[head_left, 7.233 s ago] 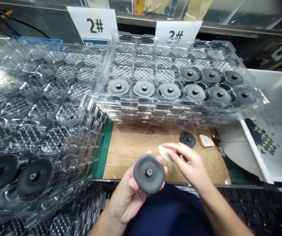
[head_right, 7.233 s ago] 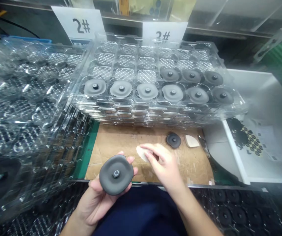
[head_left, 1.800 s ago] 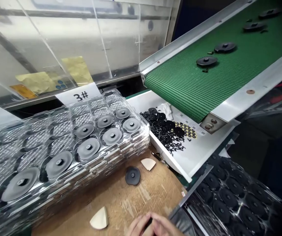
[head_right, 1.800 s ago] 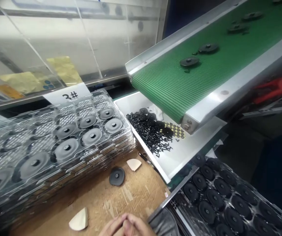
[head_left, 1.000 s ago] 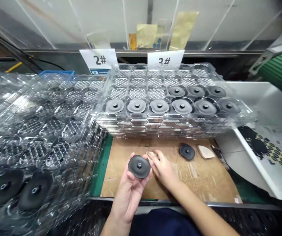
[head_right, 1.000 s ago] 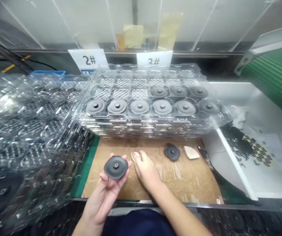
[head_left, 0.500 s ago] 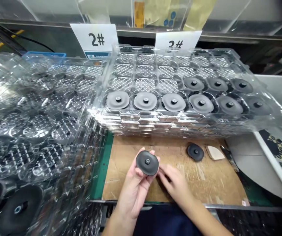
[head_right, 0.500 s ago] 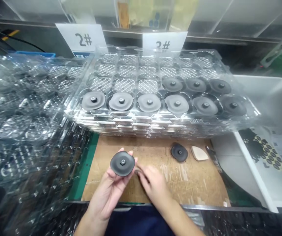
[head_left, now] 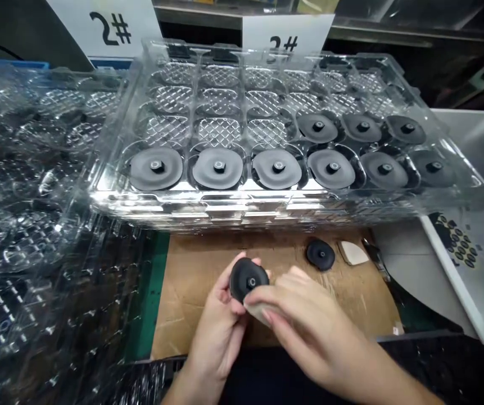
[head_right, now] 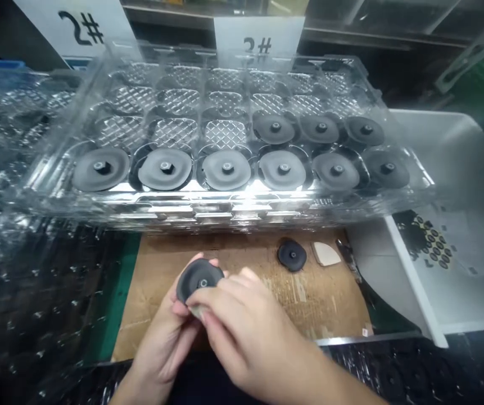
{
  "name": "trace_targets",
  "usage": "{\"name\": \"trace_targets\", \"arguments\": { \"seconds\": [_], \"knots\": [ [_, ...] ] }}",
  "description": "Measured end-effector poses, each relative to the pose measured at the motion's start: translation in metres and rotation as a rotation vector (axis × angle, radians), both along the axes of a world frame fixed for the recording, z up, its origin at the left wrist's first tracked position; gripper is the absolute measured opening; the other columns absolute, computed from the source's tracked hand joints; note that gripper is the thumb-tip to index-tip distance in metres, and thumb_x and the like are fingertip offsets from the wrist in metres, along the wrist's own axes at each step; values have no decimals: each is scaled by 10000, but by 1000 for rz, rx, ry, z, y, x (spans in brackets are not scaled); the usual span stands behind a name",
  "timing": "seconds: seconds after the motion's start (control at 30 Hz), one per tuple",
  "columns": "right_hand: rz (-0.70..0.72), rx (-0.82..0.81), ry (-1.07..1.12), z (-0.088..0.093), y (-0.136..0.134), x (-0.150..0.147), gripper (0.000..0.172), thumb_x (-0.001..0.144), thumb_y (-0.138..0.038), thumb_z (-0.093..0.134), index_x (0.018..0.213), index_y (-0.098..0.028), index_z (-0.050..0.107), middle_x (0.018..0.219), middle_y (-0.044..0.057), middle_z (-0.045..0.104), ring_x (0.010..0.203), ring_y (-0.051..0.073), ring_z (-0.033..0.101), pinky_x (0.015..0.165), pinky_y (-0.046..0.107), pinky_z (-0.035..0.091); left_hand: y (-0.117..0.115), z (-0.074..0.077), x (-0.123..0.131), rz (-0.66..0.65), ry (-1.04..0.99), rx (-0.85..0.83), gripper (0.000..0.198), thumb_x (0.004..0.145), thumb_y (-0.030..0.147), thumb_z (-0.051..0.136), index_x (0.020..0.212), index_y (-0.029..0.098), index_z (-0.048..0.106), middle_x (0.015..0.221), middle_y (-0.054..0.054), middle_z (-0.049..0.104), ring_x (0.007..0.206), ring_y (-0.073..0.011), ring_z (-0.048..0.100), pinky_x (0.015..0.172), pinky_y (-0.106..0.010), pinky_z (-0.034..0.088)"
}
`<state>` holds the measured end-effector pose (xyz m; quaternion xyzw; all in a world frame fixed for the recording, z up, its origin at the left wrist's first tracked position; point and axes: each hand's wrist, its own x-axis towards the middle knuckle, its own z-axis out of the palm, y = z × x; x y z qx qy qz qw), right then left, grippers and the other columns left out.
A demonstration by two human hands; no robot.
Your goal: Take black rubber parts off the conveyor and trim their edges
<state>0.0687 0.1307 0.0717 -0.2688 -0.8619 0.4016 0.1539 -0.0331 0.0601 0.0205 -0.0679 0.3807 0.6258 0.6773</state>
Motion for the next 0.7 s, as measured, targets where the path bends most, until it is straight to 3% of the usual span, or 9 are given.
{"name": "trace_targets", "arguments": {
  "seconds": [0.13,0.27,0.33,0.43,0.5,0.6,0.7],
  "knots": [
    [-133,142,106,-5,1,-3,233,838,-99,433,1040,-132,544,859,70,624,743,181,530,687,333,355,2,5,-3,-15,10,-64,293,601,281,756,881,218,698,873,-18,715,868,-157,642,861,-234,473],
    [-5,64,162,-5,-8,-2,251,791,-46,442,995,-135,559,799,51,623,682,156,521,634,295,361,-2,7,-10,-4,-9,-60,538,497,220,810,1012,272,662,1036,-28,697,914,-208,649,815,-252,507],
    [-50,51,142,-4,-7,-7,238,798,-46,440,980,-141,561,814,47,626,693,152,523,647,296,363,-3,9,-10,-13,5,-27,584,450,263,823,1012,263,665,1029,-36,700,926,-216,644,833,-257,496],
    [-143,113,153,-1,-4,-14,225,835,-89,437,1027,-124,547,836,67,618,723,173,516,677,328,356,-5,12,-10,-48,35,-36,477,488,306,808,947,241,694,908,-29,726,886,-175,647,831,-217,476],
    [-37,93,191,1,-5,-10,238,833,-82,438,1043,-126,542,848,67,619,727,171,512,669,322,354,-7,14,-12,-39,26,-48,446,511,265,805,943,260,695,928,-19,727,887,-163,648,809,-199,480],
    [95,3,124,4,-10,10,254,818,-48,452,1026,-161,546,831,29,611,706,145,501,649,293,342,-12,13,-15,-23,1,-10,584,433,260,830,996,279,675,1029,-27,707,928,-193,641,827,-227,487],
    [-61,56,-39,7,-13,24,227,845,-80,465,1032,-176,550,794,17,587,669,141,473,652,306,316,-18,12,-11,-17,-24,38,669,369,300,836,1016,275,667,1048,-25,699,959,-174,624,838,-192,469]
  ]
}}
